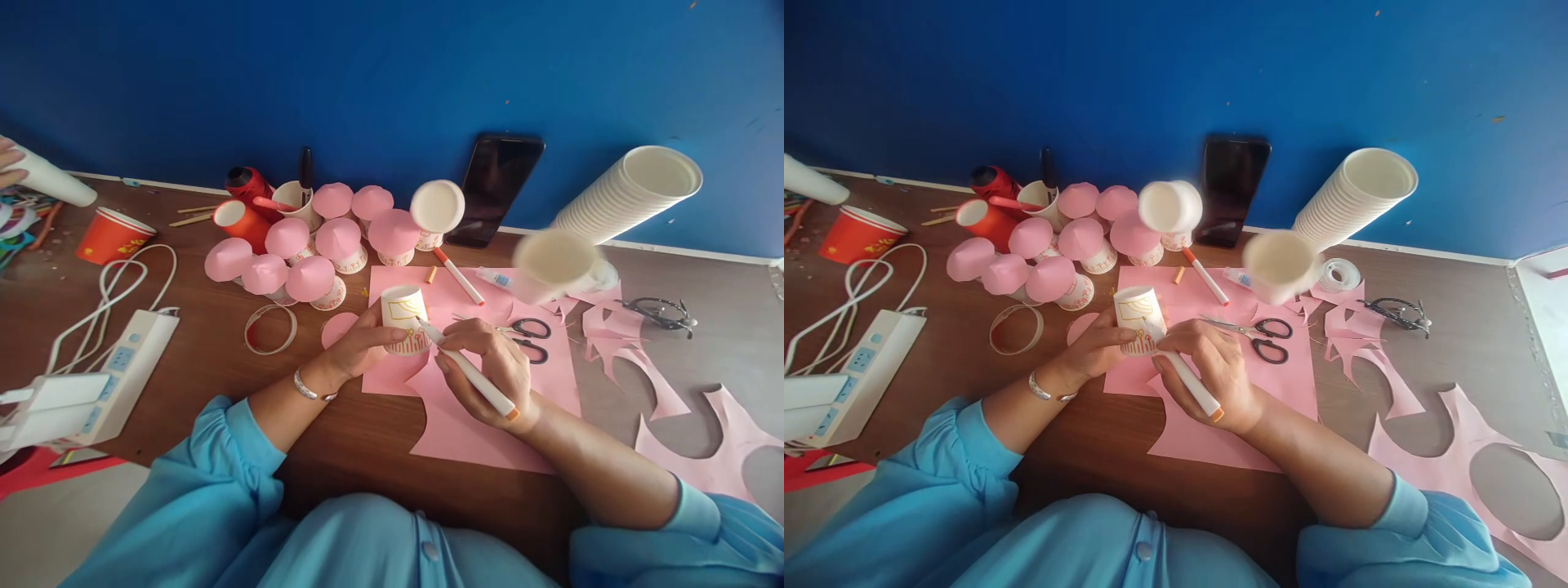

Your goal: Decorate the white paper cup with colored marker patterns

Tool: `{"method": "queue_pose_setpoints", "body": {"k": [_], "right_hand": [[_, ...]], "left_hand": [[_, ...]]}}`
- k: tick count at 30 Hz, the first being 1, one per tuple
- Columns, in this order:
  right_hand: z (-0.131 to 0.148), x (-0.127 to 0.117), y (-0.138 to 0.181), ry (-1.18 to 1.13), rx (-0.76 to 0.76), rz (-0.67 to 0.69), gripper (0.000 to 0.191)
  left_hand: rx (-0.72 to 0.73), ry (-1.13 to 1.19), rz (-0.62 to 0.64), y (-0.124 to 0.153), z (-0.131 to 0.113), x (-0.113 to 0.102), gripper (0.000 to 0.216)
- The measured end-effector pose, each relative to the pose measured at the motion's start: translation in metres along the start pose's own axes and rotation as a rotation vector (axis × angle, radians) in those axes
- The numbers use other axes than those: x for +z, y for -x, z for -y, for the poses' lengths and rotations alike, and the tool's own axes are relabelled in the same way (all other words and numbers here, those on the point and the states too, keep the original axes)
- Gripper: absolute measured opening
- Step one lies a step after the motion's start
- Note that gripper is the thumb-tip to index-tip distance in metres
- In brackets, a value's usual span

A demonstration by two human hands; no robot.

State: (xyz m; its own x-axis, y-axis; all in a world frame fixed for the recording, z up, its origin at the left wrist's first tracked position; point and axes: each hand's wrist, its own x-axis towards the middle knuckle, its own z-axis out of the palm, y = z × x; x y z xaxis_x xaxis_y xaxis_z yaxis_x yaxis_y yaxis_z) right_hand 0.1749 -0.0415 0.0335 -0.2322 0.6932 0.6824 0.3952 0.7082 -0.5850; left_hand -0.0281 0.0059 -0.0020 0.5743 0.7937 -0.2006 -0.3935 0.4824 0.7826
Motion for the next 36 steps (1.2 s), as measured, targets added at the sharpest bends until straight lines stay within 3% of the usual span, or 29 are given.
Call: {"method": "queue_pose_setpoints", "body": {"k": [6,11,21,26,30,33,36], "right_hand": [[-0.002,0.000,0.001,-0.010,-0.069,0.015,0.019],[-0.007,0.001,0.003,0.019,-0.113,0.020,0.022],[-0.008,-0.013,-0.001,0.181,-0.173,-0.030,0.034],[-0.016,-0.029,0.003,0.413,-0.060,0.166,0.032],[-0.025,-0.034,0.024,0.447,-0.085,0.352,0.045],[-0.026,-0.037,0.034,0.477,-0.082,0.401,0.041],[-0.022,-0.040,0.035,0.430,-0.088,0.359,0.037]], "left_hand": [[-0.025,-0.004,-0.053,0.001,0.001,-0.001,0.051],[-0.004,-0.025,-0.020,0.001,-0.001,0.000,0.043],[-0.006,0.007,-0.054,-0.002,0.000,-0.002,0.058],[0.022,0.011,-0.035,-0.003,0.001,-0.002,0.057],[0.049,0.004,-0.041,-0.003,0.002,-0.005,0.055],[0.054,-0.012,-0.037,-0.004,0.001,-0.004,0.052],[0.066,-0.027,-0.044,-0.004,0.001,-0.004,0.049]]}}
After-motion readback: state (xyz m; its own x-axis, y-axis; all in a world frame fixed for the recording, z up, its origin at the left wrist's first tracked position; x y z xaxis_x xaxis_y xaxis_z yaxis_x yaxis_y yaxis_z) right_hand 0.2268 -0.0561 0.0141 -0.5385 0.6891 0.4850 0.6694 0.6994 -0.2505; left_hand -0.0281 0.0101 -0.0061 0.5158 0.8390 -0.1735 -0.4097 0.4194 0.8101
